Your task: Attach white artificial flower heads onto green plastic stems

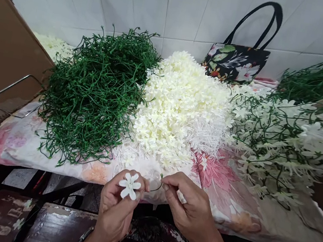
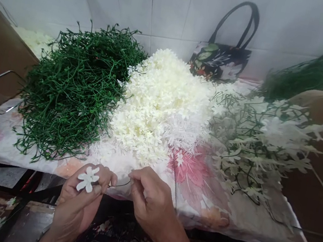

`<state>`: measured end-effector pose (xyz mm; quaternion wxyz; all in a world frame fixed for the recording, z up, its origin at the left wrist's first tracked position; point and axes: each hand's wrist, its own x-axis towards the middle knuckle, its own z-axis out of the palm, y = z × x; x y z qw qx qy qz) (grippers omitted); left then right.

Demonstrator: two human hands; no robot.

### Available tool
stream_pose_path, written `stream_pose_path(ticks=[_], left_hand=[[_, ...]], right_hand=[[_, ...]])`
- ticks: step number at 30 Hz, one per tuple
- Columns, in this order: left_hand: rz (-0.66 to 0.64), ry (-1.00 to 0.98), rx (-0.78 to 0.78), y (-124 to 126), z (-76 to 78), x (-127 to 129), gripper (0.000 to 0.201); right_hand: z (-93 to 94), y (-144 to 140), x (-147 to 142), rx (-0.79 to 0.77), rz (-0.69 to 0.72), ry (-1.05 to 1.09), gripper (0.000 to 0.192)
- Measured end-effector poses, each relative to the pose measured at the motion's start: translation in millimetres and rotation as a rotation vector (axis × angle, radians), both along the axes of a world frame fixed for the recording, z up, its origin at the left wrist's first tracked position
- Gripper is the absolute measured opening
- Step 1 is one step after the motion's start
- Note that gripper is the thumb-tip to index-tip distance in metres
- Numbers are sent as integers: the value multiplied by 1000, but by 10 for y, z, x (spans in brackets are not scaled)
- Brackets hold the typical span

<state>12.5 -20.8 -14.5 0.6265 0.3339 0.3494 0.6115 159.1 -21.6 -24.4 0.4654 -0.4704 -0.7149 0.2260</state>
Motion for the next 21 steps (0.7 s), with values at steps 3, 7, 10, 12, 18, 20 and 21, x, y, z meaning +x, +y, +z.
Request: stream_pose_path(ticks=[3,7,10,12,18,20,21], left_hand=[[-11,-18,5,-2,-51,-11,14],[7,3,69,-6,-69,-2,13],[-84,68,105,-48,-109,-19,11],[-107,140,129,-71,-151,-40,10],[-101,418,28,-16,-194,-76,14],[-165,459,-32,9,-176,-78,17],[-169,469,-51,18,-168,-79,18]], right_hand=[[-5,-3,4,61,25,-54,16],[-35,-15,-18,-49,12,-39,15],[-35,-17,-49,-90,17,18,10],[-32,-17,-71,-39,-8,13,13],[-69,10,-158,210,68,-98,31],[-87,36,-186,281,124,-161,35],[-92,52,-197,316,154,-204,35]])
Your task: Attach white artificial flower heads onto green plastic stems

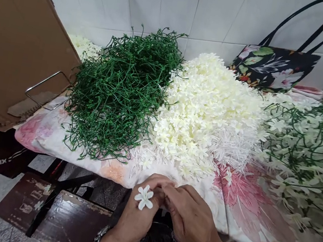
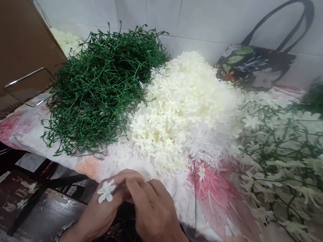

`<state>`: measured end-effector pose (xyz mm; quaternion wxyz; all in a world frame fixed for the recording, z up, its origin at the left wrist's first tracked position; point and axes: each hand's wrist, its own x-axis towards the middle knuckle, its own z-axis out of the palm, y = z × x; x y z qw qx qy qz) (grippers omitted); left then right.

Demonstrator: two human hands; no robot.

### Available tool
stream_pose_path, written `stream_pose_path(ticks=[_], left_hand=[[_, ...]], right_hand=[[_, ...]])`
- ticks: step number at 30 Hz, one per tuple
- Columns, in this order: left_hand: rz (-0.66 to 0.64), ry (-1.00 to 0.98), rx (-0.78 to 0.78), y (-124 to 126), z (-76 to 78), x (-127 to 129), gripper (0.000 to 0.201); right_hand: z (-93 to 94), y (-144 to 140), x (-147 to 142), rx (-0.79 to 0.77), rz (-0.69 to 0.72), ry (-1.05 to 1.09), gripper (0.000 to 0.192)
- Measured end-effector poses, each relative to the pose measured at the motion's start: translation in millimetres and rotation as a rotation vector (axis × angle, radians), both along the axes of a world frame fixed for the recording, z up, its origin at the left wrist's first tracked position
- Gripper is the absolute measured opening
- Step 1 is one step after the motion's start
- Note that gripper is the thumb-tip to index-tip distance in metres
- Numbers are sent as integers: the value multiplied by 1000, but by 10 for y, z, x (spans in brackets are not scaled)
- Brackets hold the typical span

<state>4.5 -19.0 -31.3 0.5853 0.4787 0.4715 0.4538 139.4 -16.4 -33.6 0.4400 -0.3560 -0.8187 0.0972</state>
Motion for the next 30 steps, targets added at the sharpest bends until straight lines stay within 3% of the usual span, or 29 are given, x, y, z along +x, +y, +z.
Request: stream_pose_path(ticks=[4,11,16,20,25,30], left_hand=[[42,-20,-36,31,26,-19,21],[157,-155,-122,110,89,-54,9],[276,-134,-41,154,-2,-159,14],[211,-68,15,187,-76,-238,17],[178,24,58,233,-92,-246,19],[174,-50,58,265,-96,-249,19]], right_hand=[[14,70,-30,65,71,-152,31],[121,184,-117,76,48,-212,29],[162,337,-70,4,20,-203,26],[190,561,-76,26,-102,-369,21],[226,771,-306,-21,-98,-644,8],[189,813,-362,-74,-130,-619,9]])
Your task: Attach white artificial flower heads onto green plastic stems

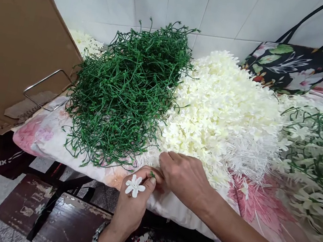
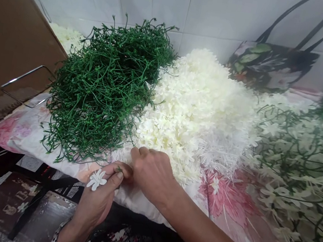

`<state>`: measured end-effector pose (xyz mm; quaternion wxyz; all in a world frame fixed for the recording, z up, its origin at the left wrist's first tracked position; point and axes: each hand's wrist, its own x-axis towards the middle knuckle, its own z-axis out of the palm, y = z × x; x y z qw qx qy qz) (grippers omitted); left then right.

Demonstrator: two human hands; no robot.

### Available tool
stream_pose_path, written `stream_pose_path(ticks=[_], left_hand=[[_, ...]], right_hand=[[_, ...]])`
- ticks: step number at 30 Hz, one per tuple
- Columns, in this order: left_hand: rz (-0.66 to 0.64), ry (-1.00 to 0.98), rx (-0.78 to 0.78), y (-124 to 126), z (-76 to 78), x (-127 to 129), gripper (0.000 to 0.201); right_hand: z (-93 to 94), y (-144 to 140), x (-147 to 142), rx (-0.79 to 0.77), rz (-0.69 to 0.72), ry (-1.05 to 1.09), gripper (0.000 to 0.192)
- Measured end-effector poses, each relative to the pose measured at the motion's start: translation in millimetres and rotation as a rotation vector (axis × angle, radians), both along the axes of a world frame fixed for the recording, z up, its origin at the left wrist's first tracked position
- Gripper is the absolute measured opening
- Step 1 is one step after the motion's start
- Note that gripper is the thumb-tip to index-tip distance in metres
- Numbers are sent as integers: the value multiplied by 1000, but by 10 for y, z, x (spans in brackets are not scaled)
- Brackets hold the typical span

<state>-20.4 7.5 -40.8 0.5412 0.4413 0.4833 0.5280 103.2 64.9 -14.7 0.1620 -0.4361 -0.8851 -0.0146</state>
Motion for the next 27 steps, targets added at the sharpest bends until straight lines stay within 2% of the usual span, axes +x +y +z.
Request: stream_pose_path(ticks=[3,5,9,12,15,19,21,24,27], left_hand=[[13,-19,-10,9,-7,-8,16],[18,-42,-37,7,-9,-7,16],[18,-107,-107,-13,31,45,20],[39,-141,-117,-13,109,155,18],[8,-244,-183,5,184,301,21],[12,-342,-293,15,195,405,24],[5,-269,-271,8,182,388,21],[-76,-12,-150,8,219,327,14],[-210,208,-80,26,325,303,13]], right_hand=[[-6,-32,124,-63,-6,259,18],[15,-67,228,-228,-43,529,20],[70,-180,374,-655,-185,1009,17],[65,-294,386,-809,-263,1245,18],[5,-413,356,-768,-287,1351,19],[-82,-555,387,-578,-260,1232,14],[-94,-603,451,-430,-236,1107,8],[-64,-631,569,-198,-121,898,26],[-25,-633,656,-121,61,743,28]])
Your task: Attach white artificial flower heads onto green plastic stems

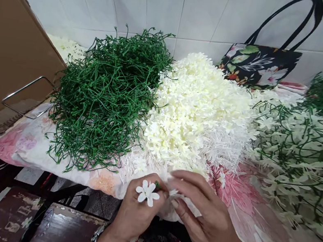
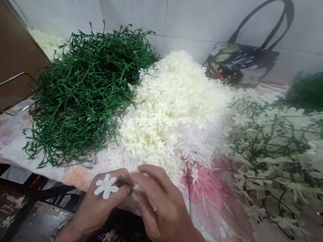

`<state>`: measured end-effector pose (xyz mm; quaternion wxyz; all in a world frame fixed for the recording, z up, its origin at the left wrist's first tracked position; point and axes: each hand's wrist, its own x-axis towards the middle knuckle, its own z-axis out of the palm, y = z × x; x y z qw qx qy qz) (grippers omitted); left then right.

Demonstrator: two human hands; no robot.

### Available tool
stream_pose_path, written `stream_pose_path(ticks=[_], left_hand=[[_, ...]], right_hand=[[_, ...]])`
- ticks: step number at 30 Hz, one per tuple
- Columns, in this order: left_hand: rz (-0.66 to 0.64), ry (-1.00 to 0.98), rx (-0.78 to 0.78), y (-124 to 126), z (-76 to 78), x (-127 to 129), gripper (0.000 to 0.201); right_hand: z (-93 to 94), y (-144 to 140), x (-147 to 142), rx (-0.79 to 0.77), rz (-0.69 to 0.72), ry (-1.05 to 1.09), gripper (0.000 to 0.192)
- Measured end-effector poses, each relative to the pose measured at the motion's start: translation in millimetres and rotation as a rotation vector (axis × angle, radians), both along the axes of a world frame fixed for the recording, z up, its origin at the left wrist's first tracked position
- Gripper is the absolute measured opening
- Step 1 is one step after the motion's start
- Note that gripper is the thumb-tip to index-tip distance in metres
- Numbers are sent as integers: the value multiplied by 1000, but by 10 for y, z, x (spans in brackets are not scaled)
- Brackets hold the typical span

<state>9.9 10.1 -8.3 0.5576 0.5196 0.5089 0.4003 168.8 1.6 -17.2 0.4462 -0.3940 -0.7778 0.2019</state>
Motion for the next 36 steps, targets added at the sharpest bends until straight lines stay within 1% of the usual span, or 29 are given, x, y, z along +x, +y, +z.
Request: stream_pose_path(ticks=[1,3,8,10,11,13,15,17,18,20,22,25,27,29,33,36], left_hand=[[-26,39,14,7,33,5,13],[-46,94,39,16,74,26,13],[-65,215,103,13,65,80,15],[-54,260,158,27,62,71,14],[-35,287,206,45,62,54,13],[29,366,352,107,61,4,14],[84,498,528,200,50,-52,24],[98,682,646,302,29,-90,37],[90,776,678,350,15,-97,40],[73,927,709,424,-15,-95,40],[76,988,736,467,-48,-86,37],[129,933,794,484,-88,-87,37],[173,836,809,483,-90,-93,35],[207,710,776,480,-64,-95,29],[288,459,604,464,29,-73,15],[334,247,421,435,54,-27,14]], right_hand=[[3,-2,18,8,36,-18,25],[-11,-10,39,-2,58,-40,21],[-72,-25,67,43,-15,-95,15],[-72,-16,89,50,-43,-87,14],[-67,-9,105,49,-58,-79,14],[-60,12,145,48,-98,-66,13],[-65,35,187,50,-144,-66,13],[-86,54,218,68,-181,-68,13],[-101,62,226,82,-195,-64,13],[-130,72,231,100,-213,-51,12],[-152,76,230,98,-222,-41,12],[-172,78,233,97,-229,-39,11],[-184,79,241,98,-235,-37,11],[-195,79,252,97,-237,-35,11],[-175,72,261,82,-238,-18,10],[-90,67,224,37,-254,25,11]])
